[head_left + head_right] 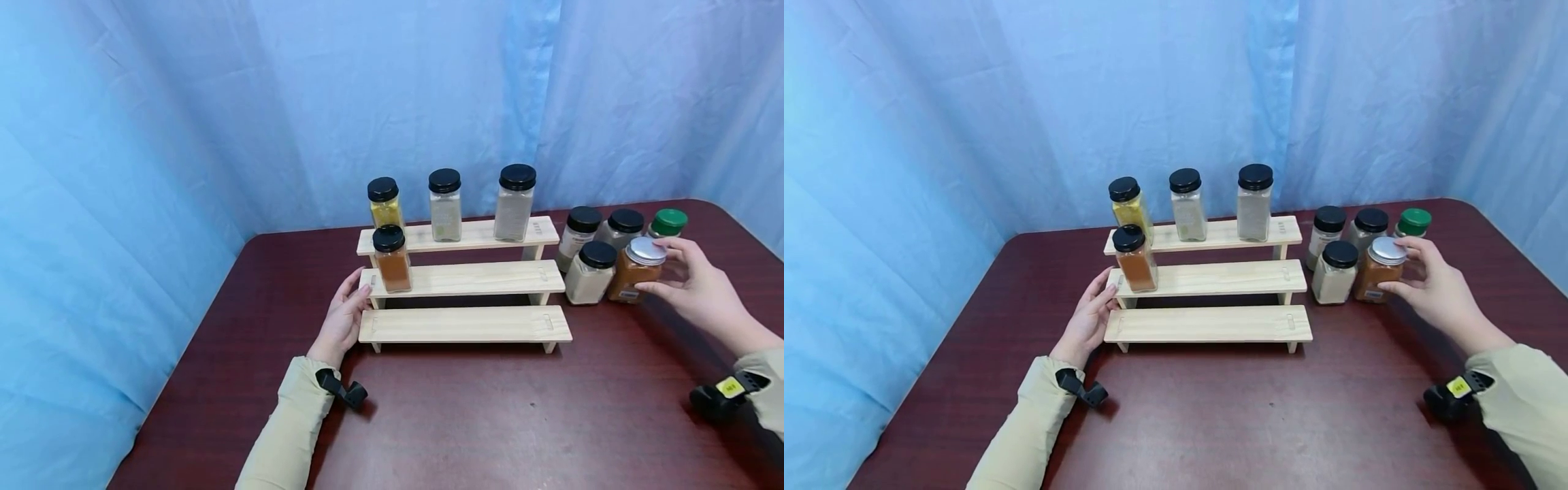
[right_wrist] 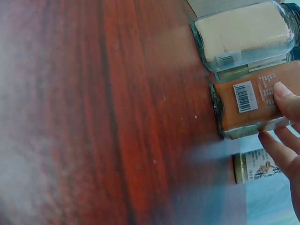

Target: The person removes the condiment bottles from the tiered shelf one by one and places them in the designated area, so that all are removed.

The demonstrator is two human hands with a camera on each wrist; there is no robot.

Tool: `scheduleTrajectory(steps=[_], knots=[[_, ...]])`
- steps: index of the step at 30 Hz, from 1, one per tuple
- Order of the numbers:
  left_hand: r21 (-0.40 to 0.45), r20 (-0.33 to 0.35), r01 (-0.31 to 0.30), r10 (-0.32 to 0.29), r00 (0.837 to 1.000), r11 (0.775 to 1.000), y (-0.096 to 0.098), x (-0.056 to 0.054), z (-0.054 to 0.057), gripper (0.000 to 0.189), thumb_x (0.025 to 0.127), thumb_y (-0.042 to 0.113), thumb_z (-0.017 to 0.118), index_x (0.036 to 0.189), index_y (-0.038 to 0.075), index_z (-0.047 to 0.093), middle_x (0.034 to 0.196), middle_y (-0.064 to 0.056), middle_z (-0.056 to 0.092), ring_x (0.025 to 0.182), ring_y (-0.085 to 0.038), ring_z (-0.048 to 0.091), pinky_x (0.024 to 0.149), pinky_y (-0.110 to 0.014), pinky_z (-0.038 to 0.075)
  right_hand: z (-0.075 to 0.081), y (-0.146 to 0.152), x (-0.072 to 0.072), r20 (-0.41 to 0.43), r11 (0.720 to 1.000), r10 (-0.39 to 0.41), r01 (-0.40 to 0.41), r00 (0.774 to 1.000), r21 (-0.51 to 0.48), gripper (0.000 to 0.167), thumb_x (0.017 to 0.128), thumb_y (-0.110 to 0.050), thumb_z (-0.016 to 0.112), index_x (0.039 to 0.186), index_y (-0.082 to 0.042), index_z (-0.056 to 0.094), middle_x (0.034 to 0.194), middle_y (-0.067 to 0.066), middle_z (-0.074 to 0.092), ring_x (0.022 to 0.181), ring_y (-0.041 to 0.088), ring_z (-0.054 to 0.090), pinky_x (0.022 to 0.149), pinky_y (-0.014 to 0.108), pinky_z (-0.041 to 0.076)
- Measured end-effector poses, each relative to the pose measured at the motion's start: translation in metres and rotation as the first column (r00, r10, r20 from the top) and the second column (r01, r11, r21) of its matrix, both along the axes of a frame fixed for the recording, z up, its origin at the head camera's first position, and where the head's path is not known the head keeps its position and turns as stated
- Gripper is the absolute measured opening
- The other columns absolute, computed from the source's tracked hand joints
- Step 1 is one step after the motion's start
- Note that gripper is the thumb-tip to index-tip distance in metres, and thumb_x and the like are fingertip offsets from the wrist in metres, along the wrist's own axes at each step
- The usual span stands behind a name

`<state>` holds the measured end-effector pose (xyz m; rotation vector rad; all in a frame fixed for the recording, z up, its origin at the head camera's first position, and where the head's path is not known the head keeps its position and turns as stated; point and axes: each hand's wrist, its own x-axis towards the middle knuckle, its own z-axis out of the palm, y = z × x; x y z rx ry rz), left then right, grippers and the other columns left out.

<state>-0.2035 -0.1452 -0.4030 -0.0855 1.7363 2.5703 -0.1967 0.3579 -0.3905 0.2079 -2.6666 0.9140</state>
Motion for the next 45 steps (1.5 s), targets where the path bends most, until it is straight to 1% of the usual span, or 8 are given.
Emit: scheduleTrajectory(steps=[10,17,24,26,27,31,38,45], knots=[[0.003,-0.018,0.010,-0.009,1.000,1.000,0.001,-0.002,0.000,0.056,0.095,0.000,0.049,0.147,0.003,0.029,0.103,0.004,0.057,0.061,-0.003,0.044,0.063,-0.017,0.039,0.004,0.004,-0.003,-0.035,0.995,0.024,-0.020,0.999,0.095,0.078,0.073,0.012,0.073,0.137,0.007,0.030,0.120,0.038,0.042,0.095,0.058,0.052,0.062,0.041,0.048],[-0.006,-0.019,0.009,-0.009,1.000,1.000,0.002,-0.002,0.001,0.055,0.095,0.000,0.048,0.147,0.001,0.028,0.101,0.005,0.057,0.061,-0.003,0.044,0.063,-0.016,0.039,0.003,0.006,-0.003,-0.017,0.993,0.010,-0.008,1.000,0.116,0.080,0.073,0.008,0.075,0.139,0.007,0.029,0.120,0.038,0.042,0.095,0.056,0.053,0.066,0.050,0.047],[0.011,-0.017,0.001,-0.001,1.000,1.000,0.003,-0.001,0.000,0.054,0.095,0.000,0.048,0.147,0.003,0.030,0.101,0.004,0.059,0.064,-0.003,0.047,0.063,-0.016,0.039,-0.023,0.028,-0.018,-0.068,0.986,-0.018,0.029,0.998,0.166,0.088,0.072,-0.005,0.080,0.145,-0.009,0.031,0.119,0.028,0.048,0.083,-0.004,0.054,0.067,0.012,0.050],[0.016,-0.017,0.003,-0.002,1.000,1.000,0.002,-0.002,0.000,0.054,0.095,0.000,0.048,0.146,0.003,0.030,0.099,0.005,0.060,0.064,-0.003,0.048,0.063,-0.016,0.040,-0.020,0.026,-0.017,-0.054,0.990,0.014,-0.006,0.998,0.140,0.087,0.073,-0.005,0.080,0.144,-0.005,0.030,0.119,0.033,0.045,0.087,0.015,0.062,0.071,0.033,0.055],[0.016,-0.017,0.004,-0.004,1.000,1.000,0.002,-0.002,-0.001,0.054,0.095,-0.001,0.047,0.146,0.003,0.030,0.099,0.005,0.060,0.063,-0.003,0.048,0.063,-0.016,0.040,-0.020,0.026,-0.017,-0.062,0.987,0.001,0.009,0.998,0.162,0.088,0.072,-0.006,0.080,0.145,-0.006,0.031,0.119,0.031,0.046,0.085,0.008,0.059,0.069,0.024,0.054],[0.011,-0.015,0.003,-0.003,1.000,1.000,0.001,-0.003,-0.002,0.055,0.095,-0.001,0.048,0.146,0.003,0.030,0.100,0.006,0.059,0.064,-0.003,0.049,0.064,-0.017,0.040,-0.022,0.028,-0.020,-0.046,0.989,0.012,-0.005,0.999,0.150,0.089,0.071,-0.003,0.081,0.144,-0.004,0.030,0.121,0.032,0.045,0.091,0.044,0.056,0.065,0.037,0.055],[-0.002,-0.019,0.002,-0.002,1.000,1.000,0.000,-0.003,-0.001,0.055,0.096,0.000,0.048,0.147,0.003,0.029,0.101,0.008,0.059,0.066,-0.003,0.049,0.065,-0.017,0.040,-0.036,0.046,-0.033,-0.034,0.984,0.021,-0.015,0.999,0.179,0.090,0.077,-0.014,0.078,0.149,-0.012,0.023,0.123,0.027,0.045,0.096,0.045,0.053,0.061,0.041,0.052],[-0.004,-0.016,0.004,-0.004,1.000,1.000,0.001,-0.001,0.000,0.056,0.095,-0.001,0.047,0.148,0.003,0.028,0.107,0.007,0.058,0.066,-0.003,0.048,0.065,-0.017,0.039,-0.017,0.040,-0.025,0.005,0.986,0.001,-0.002,1.000,0.166,0.088,0.078,-0.017,0.079,0.147,-0.008,0.026,0.121,0.029,0.043,0.097,0.039,0.052,0.068,0.043,0.055]])
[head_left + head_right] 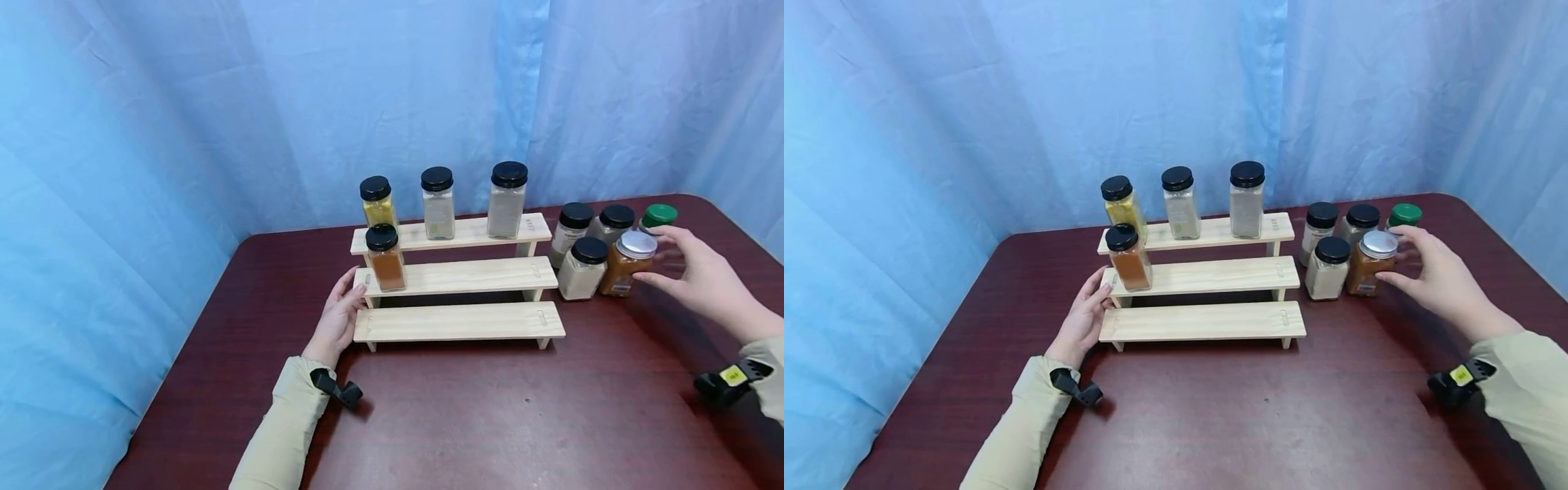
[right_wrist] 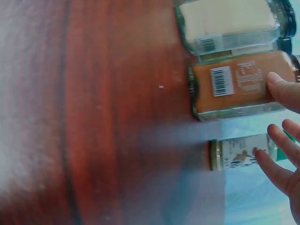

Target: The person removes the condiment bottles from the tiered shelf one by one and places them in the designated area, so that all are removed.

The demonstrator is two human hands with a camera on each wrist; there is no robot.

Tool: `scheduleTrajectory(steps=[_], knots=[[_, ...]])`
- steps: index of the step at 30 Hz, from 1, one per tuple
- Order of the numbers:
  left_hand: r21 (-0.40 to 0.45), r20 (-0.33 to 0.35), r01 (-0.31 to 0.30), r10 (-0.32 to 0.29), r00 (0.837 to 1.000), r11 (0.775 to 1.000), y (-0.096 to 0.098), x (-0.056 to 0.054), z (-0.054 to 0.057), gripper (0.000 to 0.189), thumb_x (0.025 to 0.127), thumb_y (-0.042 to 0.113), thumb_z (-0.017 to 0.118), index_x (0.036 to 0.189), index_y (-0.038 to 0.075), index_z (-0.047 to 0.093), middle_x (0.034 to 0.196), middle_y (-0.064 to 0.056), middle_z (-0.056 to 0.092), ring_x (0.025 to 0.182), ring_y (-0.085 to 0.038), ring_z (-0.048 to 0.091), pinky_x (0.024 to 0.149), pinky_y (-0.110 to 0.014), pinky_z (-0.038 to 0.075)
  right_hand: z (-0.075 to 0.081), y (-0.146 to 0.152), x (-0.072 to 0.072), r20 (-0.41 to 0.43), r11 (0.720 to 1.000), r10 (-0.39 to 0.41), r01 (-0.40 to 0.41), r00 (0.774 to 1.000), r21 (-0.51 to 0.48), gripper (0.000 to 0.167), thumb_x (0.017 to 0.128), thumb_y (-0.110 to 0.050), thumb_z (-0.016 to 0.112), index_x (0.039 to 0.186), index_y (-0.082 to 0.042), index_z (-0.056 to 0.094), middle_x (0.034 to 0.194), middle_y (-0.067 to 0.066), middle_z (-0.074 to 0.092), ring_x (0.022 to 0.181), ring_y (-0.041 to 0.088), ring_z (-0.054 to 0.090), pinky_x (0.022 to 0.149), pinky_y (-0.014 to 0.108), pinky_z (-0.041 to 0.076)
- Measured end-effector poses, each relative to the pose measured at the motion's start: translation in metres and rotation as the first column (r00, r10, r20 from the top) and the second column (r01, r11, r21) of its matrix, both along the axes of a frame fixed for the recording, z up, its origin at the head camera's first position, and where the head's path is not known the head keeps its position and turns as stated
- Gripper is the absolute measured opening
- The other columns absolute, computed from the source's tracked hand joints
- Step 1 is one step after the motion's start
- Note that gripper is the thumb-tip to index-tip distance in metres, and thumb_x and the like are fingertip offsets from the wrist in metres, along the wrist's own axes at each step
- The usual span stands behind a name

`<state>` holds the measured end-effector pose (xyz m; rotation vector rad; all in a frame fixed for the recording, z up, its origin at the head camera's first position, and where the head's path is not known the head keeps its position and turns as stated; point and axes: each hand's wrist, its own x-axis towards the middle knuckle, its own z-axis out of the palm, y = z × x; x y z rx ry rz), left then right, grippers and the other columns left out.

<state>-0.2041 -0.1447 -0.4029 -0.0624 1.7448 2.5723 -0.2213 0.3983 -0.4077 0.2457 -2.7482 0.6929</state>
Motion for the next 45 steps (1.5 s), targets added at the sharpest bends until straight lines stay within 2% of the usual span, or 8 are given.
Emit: scheduleTrajectory(steps=[3,7,12,15,17,23,29,45], knots=[[-0.007,-0.001,-0.002,0.002,1.000,1.000,0.000,0.001,0.000,0.055,0.096,0.000,0.047,0.147,0.002,0.028,0.107,0.006,0.057,0.066,-0.003,0.048,0.065,-0.017,0.039,0.004,0.002,0.000,-0.033,1.000,-0.011,0.011,0.999,0.005,0.088,0.079,-0.018,0.078,0.148,-0.012,0.025,0.120,0.027,0.045,0.096,0.038,0.052,0.066,0.040,0.054],[-0.015,-0.008,0.000,0.000,1.000,1.000,-0.001,0.001,-0.001,0.055,0.096,0.000,0.048,0.147,0.001,0.027,0.106,0.007,0.058,0.065,-0.003,0.047,0.065,-0.017,0.039,0.013,0.001,0.002,-0.075,0.999,-0.041,0.042,0.996,0.006,0.085,0.080,-0.021,0.077,0.149,-0.021,0.026,0.120,0.022,0.046,0.096,0.012,0.055,0.066,0.031,0.053],[0.002,0.003,0.002,-0.002,1.000,1.000,-0.001,0.000,-0.001,0.055,0.095,-0.001,0.047,0.147,0.003,0.029,0.107,0.007,0.058,0.066,-0.003,0.049,0.064,-0.017,0.039,0.052,-0.031,0.026,-0.069,0.998,-0.013,0.008,0.998,-0.061,0.074,0.081,-0.004,0.072,0.143,-0.005,0.031,0.124,0.029,0.043,0.101,0.030,0.055,0.074,0.047,0.052],[0.013,0.007,0.005,-0.005,1.000,1.000,-0.001,0.000,-0.001,0.054,0.095,-0.002,0.046,0.147,0.003,0.030,0.105,0.007,0.060,0.067,-0.003,0.050,0.064,-0.016,0.039,0.070,-0.048,0.037,-0.081,0.996,-0.002,-0.005,0.997,-0.086,0.070,0.079,0.001,0.073,0.138,0.001,0.035,0.124,0.030,0.043,0.097,0.015,0.055,0.066,0.016,0.051],[0.021,0.007,0.006,-0.006,1.000,1.000,-0.001,-0.001,0.000,0.054,0.095,-0.002,0.046,0.147,0.003,0.030,0.102,0.007,0.061,0.066,-0.003,0.050,0.063,-0.016,0.040,0.077,-0.056,0.042,-0.099,0.995,0.002,-0.012,0.995,-0.095,0.070,0.077,0.003,0.074,0.136,0.002,0.037,0.125,0.029,0.044,0.092,0.001,0.051,0.059,-0.003,0.034],[0.014,-0.001,0.018,-0.018,1.000,1.000,-0.001,-0.001,0.000,0.054,0.096,-0.002,0.045,0.147,0.002,0.028,0.096,0.008,0.060,0.065,-0.003,0.049,0.064,-0.016,0.040,0.088,-0.080,0.049,-0.191,0.991,0.067,-0.087,0.979,-0.098,0.071,0.071,0.009,0.076,0.133,0.001,0.043,0.120,0.020,0.050,0.091,-0.029,0.028,0.067,-0.007,0.027],[0.016,0.010,0.021,-0.021,1.000,1.000,-0.001,0.000,-0.001,0.056,0.096,-0.001,0.045,0.148,0.001,0.025,0.101,0.008,0.059,0.066,-0.003,0.048,0.064,-0.016,0.039,0.095,-0.108,0.054,-0.221,0.975,0.154,-0.184,0.963,-0.123,0.065,0.072,0.005,0.077,0.130,-0.004,0.049,0.114,-0.022,0.046,0.095,-0.029,0.037,0.064,0.000,0.036],[0.001,0.006,0.020,-0.020,1.000,1.000,-0.001,0.001,0.003,0.054,0.096,0.000,0.047,0.147,0.003,0.029,0.106,0.007,0.058,0.068,-0.004,0.049,0.065,-0.017,0.039,0.108,-0.172,0.047,-0.345,0.870,0.387,-0.462,0.855,-0.171,0.069,0.063,0.018,0.077,0.125,0.002,0.052,0.118,-0.019,0.050,0.101,-0.012,0.051,0.088,0.004,0.039]])
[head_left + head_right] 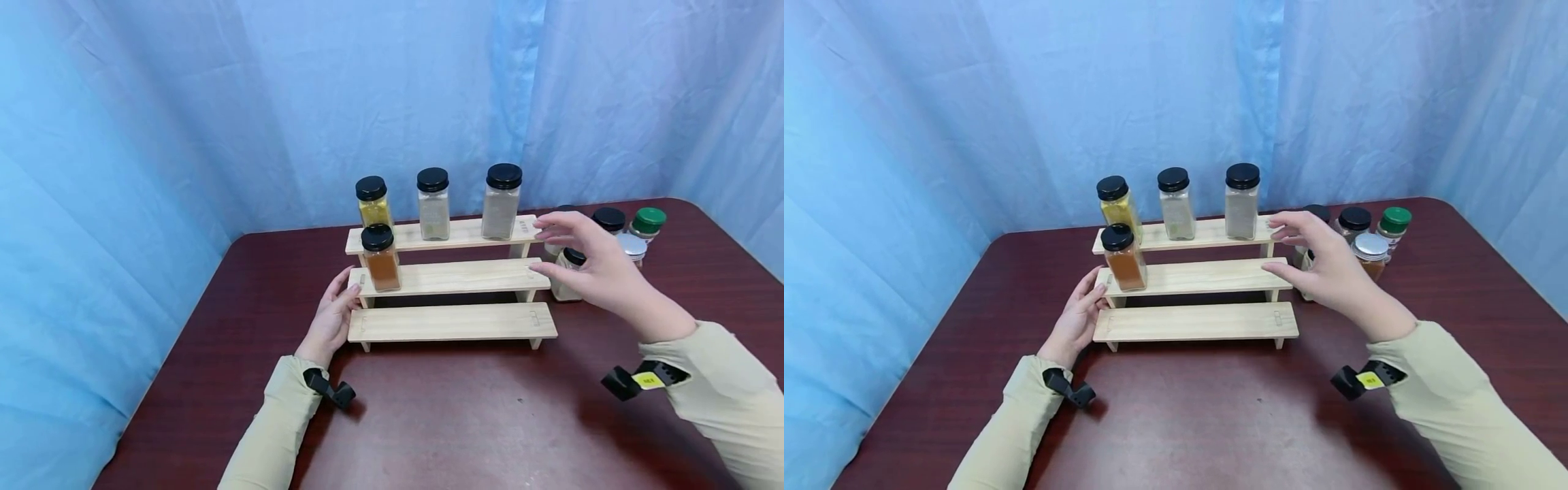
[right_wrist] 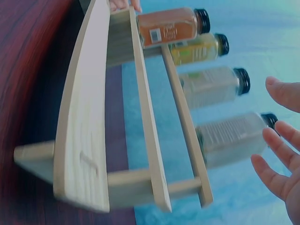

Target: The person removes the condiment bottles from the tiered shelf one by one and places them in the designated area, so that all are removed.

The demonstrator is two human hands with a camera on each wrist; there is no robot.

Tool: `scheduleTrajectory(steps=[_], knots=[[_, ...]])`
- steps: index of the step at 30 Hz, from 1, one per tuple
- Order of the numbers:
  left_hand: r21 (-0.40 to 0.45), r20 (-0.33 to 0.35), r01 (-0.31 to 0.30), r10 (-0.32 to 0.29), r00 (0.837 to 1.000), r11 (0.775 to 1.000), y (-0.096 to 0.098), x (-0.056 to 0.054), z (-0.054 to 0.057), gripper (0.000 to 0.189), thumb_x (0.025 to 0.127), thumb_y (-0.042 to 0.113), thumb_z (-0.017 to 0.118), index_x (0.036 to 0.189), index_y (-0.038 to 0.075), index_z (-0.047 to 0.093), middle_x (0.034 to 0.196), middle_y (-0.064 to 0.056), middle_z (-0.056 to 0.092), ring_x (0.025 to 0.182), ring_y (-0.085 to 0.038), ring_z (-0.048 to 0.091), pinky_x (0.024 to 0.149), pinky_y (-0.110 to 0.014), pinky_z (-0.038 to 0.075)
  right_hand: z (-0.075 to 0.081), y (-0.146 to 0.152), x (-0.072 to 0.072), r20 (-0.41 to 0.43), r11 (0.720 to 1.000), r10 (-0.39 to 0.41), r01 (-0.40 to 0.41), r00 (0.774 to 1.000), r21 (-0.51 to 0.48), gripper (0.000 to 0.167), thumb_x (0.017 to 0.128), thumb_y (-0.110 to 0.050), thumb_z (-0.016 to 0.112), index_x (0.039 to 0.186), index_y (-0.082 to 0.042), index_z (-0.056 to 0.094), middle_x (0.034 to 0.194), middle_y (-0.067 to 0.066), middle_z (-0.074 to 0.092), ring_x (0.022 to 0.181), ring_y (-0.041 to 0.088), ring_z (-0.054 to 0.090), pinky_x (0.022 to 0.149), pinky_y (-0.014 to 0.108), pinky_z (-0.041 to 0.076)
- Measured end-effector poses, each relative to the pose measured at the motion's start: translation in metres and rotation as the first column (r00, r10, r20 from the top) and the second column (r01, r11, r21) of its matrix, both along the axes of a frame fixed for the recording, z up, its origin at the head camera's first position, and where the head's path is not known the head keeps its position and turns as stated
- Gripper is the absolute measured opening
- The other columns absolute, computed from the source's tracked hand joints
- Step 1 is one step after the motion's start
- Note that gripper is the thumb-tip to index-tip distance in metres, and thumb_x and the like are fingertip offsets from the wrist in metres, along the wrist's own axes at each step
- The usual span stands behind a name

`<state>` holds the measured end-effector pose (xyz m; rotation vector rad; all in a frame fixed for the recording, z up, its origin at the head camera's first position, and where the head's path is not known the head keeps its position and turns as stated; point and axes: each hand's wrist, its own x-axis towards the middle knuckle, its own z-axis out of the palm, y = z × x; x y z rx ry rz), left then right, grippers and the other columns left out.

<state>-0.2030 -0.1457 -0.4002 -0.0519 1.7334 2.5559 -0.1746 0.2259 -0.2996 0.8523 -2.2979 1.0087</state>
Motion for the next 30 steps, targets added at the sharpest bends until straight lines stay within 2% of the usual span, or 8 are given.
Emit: scheduleTrajectory(steps=[1,4,8,12,15,22,28,30], knots=[[0.000,0.002,-0.001,0.001,1.000,1.000,0.000,0.000,0.000,0.054,0.096,0.000,0.047,0.147,0.004,0.029,0.106,0.007,0.058,0.068,-0.004,0.049,0.066,-0.017,0.040,0.000,-0.004,-0.001,0.001,1.000,0.014,-0.014,1.000,-0.010,0.068,0.063,0.018,0.077,0.125,0.002,0.052,0.118,-0.017,0.051,0.101,-0.012,0.051,0.089,0.004,0.039],[-0.007,0.000,0.001,-0.001,1.000,1.000,0.000,0.000,0.001,0.054,0.096,0.000,0.046,0.147,0.004,0.029,0.107,0.007,0.056,0.069,-0.004,0.049,0.066,-0.016,0.039,0.002,-0.016,-0.004,0.008,0.998,0.057,-0.057,0.998,-0.021,0.067,0.064,0.018,0.076,0.125,0.003,0.051,0.118,-0.002,0.056,0.101,-0.009,0.052,0.090,0.005,0.039],[-0.013,-0.003,0.007,-0.007,1.000,1.000,0.000,0.000,0.001,0.054,0.096,0.000,0.046,0.147,0.004,0.028,0.107,0.006,0.056,0.070,-0.003,0.049,0.066,-0.016,0.039,0.001,-0.031,-0.007,0.025,0.996,0.083,-0.083,0.996,0.013,0.067,0.068,0.012,0.077,0.127,0.001,0.050,0.119,0.014,0.055,0.104,-0.001,0.053,0.091,0.007,0.040],[-0.007,-0.003,0.007,-0.007,1.000,1.000,0.001,0.000,0.001,0.055,0.096,-0.001,0.045,0.148,0.003,0.027,0.104,0.008,0.057,0.068,-0.003,0.048,0.066,-0.016,0.039,-0.001,-0.046,-0.009,0.061,0.994,0.101,-0.103,0.993,0.027,0.065,0.073,0.006,0.077,0.130,-0.001,0.048,0.122,0.015,0.053,0.107,0.016,0.055,0.092,0.026,0.048],[-0.008,-0.005,0.007,-0.007,1.000,1.000,0.001,0.000,0.001,0.055,0.096,-0.001,0.045,0.148,0.002,0.026,0.102,0.009,0.057,0.066,-0.003,0.048,0.065,-0.016,0.039,-0.005,-0.057,-0.013,0.087,0.990,0.141,-0.143,0.986,0.014,0.065,0.074,0.005,0.076,0.132,-0.001,0.047,0.124,0.017,0.051,0.109,0.023,0.055,0.091,0.039,0.048],[-0.013,0.002,-0.005,0.005,1.000,1.000,0.001,0.000,-0.001,0.055,0.096,0.000,0.045,0.148,0.003,0.027,0.102,0.009,0.057,0.066,-0.003,0.047,0.065,-0.016,0.039,-0.010,-0.085,-0.022,0.166,0.975,0.221,-0.220,0.961,-0.023,0.063,0.076,0.000,0.077,0.132,0.000,0.047,0.129,0.015,0.046,0.114,0.027,0.050,0.097,0.042,0.046],[-0.005,0.011,-0.006,0.006,1.000,1.000,0.000,0.000,-0.001,0.056,0.096,0.000,0.046,0.149,0.004,0.026,0.107,0.007,0.056,0.066,-0.003,0.047,0.065,-0.016,0.038,-0.011,-0.106,-0.027,0.228,0.969,0.248,-0.244,0.942,-0.048,0.064,0.079,-0.005,0.076,0.135,-0.001,0.045,0.133,0.016,0.044,0.118,0.029,0.047,0.100,0.043,0.044],[-0.003,0.014,-0.008,0.008,1.000,1.000,0.000,0.000,-0.001,0.056,0.096,0.000,0.046,0.149,0.004,0.026,0.107,0.006,0.056,0.066,-0.003,0.047,0.066,-0.016,0.038,-0.010,-0.112,-0.029,0.235,0.970,0.241,-0.239,0.941,-0.037,0.065,0.080,-0.007,0.075,0.136,-0.003,0.044,0.132,0.016,0.044,0.118,0.029,0.047,0.100,0.044,0.043]])
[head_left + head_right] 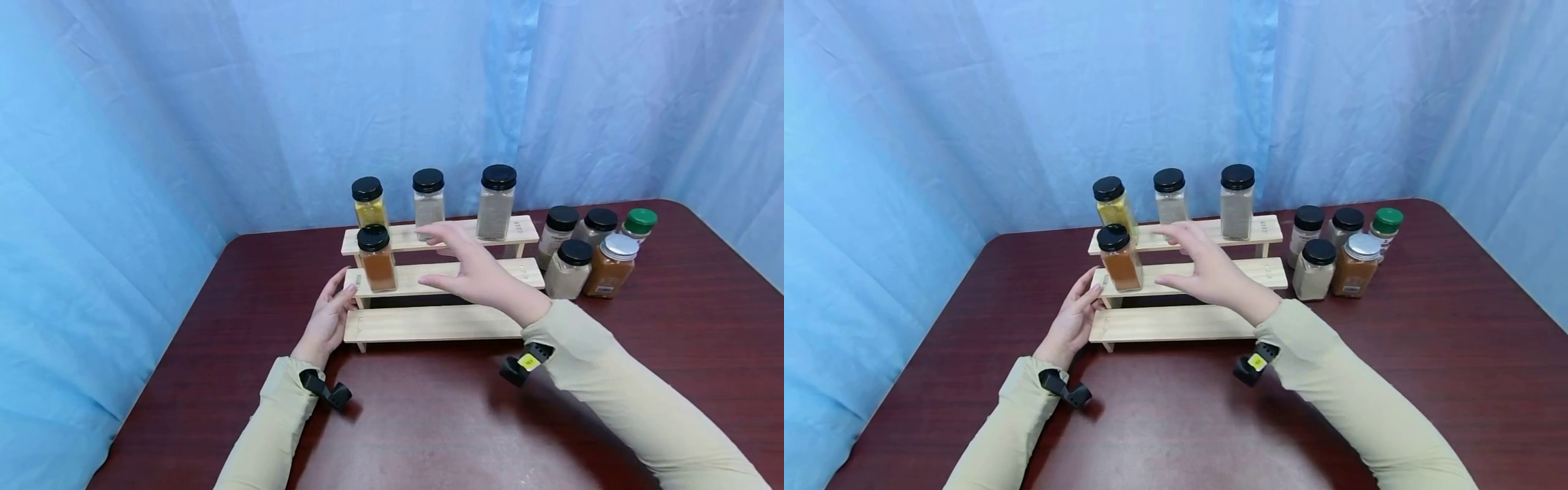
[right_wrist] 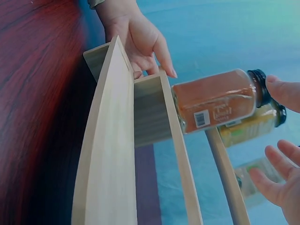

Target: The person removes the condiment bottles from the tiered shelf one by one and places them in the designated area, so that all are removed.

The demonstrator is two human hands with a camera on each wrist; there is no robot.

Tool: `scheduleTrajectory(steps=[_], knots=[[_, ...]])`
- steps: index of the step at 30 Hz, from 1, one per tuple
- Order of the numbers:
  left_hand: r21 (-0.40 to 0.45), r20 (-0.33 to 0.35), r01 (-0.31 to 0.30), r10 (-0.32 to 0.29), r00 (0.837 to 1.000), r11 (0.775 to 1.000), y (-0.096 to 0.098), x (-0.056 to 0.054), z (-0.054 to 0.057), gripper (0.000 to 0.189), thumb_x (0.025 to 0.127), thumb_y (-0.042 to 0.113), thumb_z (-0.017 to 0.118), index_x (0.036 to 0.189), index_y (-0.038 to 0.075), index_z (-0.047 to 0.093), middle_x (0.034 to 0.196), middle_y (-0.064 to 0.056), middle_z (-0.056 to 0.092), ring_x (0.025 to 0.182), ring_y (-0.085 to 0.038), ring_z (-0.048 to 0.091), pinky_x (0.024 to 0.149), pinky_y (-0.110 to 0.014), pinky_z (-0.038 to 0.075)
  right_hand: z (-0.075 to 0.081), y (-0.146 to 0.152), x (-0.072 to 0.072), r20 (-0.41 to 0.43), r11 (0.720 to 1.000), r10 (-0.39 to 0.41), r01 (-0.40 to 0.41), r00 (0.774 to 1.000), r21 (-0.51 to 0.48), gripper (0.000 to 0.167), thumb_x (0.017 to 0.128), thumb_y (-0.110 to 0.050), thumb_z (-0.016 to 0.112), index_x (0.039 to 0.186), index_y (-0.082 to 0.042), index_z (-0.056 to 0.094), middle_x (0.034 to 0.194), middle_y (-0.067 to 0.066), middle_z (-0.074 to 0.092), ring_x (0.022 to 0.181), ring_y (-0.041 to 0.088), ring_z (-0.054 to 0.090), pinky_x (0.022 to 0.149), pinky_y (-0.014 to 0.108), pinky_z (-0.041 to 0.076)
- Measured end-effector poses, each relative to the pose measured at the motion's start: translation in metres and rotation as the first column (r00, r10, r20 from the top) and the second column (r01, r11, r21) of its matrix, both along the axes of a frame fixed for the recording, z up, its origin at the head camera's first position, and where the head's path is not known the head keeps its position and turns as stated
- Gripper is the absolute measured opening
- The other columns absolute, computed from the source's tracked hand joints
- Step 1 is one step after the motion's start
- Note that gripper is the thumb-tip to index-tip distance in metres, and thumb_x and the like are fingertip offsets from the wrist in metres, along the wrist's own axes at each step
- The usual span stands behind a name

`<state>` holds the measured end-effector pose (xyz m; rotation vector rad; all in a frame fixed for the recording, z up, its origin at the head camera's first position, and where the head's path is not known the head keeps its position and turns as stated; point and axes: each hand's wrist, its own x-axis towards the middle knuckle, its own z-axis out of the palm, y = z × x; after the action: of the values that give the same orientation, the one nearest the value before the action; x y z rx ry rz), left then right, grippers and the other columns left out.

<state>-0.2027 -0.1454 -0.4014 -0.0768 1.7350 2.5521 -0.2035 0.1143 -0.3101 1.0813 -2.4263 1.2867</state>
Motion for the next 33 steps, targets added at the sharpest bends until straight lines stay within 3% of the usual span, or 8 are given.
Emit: scheduleTrajectory(steps=[8,17,33], knots=[[-0.022,-0.001,0.005,-0.005,1.000,1.000,-0.001,0.001,0.000,0.057,0.096,0.002,0.048,0.149,0.005,0.026,0.110,0.005,0.055,0.067,-0.004,0.047,0.067,-0.016,0.038,-0.001,-0.020,-0.008,0.008,0.998,-0.015,0.015,1.000,0.058,0.068,0.081,-0.011,0.075,0.140,-0.008,0.042,0.131,0.018,0.044,0.118,0.030,0.047,0.099,0.046,0.044],[-0.015,-0.009,0.005,-0.005,1.000,1.000,-0.001,0.000,0.000,0.057,0.096,0.002,0.048,0.148,0.005,0.027,0.111,0.005,0.054,0.068,-0.004,0.047,0.068,-0.017,0.038,-0.006,-0.036,-0.016,0.089,0.999,-0.016,0.014,0.996,0.029,0.068,0.081,-0.011,0.075,0.141,-0.009,0.042,0.133,0.019,0.041,0.120,0.032,0.045,0.101,0.044,0.043],[-0.041,0.007,0.001,-0.001,1.000,0.999,0.000,0.000,0.000,0.054,0.097,0.004,0.048,0.148,0.007,0.029,0.099,0.010,0.057,0.068,-0.004,0.047,0.069,-0.017,0.038,-0.014,-0.051,-0.020,0.066,0.999,0.022,-0.020,0.998,-0.025,0.064,0.082,-0.009,0.073,0.139,-0.009,0.043,0.131,0.016,0.043,0.118,0.031,0.047,0.098,0.044,0.046]])
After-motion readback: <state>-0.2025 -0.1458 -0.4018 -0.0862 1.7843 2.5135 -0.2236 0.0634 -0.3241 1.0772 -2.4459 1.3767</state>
